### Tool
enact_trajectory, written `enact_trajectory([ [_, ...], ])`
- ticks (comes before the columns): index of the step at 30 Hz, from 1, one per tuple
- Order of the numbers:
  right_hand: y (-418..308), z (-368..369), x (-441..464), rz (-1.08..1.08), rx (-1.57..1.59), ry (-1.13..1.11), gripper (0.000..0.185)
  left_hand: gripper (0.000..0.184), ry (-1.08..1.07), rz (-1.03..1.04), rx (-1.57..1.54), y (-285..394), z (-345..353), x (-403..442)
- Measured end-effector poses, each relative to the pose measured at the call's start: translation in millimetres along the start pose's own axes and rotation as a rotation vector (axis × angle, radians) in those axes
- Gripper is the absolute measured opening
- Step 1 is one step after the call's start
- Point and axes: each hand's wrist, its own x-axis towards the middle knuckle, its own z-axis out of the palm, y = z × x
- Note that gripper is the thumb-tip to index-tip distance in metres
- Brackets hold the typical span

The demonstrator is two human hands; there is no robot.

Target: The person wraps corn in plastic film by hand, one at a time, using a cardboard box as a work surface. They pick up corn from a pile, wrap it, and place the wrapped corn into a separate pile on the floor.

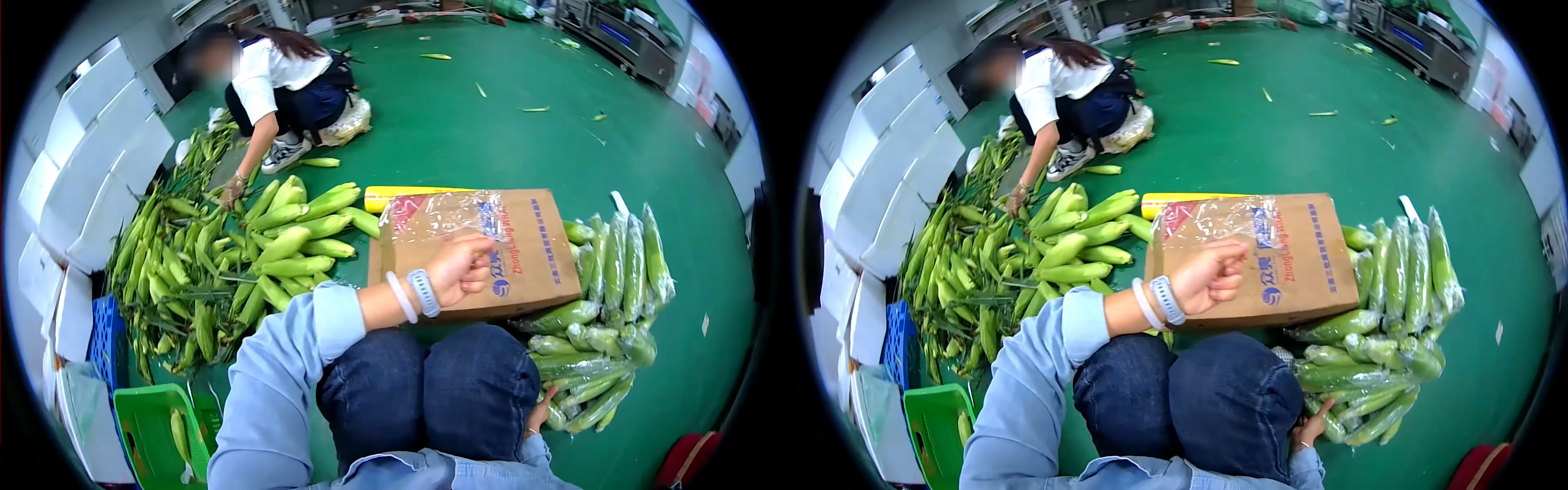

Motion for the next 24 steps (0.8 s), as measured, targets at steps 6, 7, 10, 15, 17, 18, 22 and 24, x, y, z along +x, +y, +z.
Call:
enact_trajectory([
  [6, 11, 6, 7, -0.106, -0.002, 0.084, 0.066, 0.016, -0.092, -0.022, 0.070, 2, 7, -4],
  [7, 17, -3, 21, -0.059, -0.086, 0.037, 0.067, 0.017, -0.094, -0.016, 0.070, 2, 6, -4],
  [10, 34, -22, 56, 0.086, -0.155, 0.043, 0.067, 0.017, -0.118, -0.032, 0.075, 2, 6, -5],
  [15, 47, -18, 60, -0.120, 0.079, 0.049, 0.076, 0.017, -0.165, -0.001, 0.085, 5, 2, -5],
  [17, 26, -16, 35, -0.009, -0.023, -0.050, 0.080, 0.016, -0.166, -0.010, 0.078, 5, -1, -4],
  [18, 23, -18, 32, -0.014, -0.016, -0.051, 0.080, 0.016, -0.172, -0.007, 0.083, 3, -2, -3],
  [22, 17, -16, 33, 0.125, 0.077, -0.162, 0.075, 0.011, -0.155, -0.132, 0.249, -5, -4, -2],
  [24, 20, -13, 38, 0.150, 0.097, -0.156, 0.075, 0.014, -0.146, -0.266, 0.435, -9, -3, -1],
])
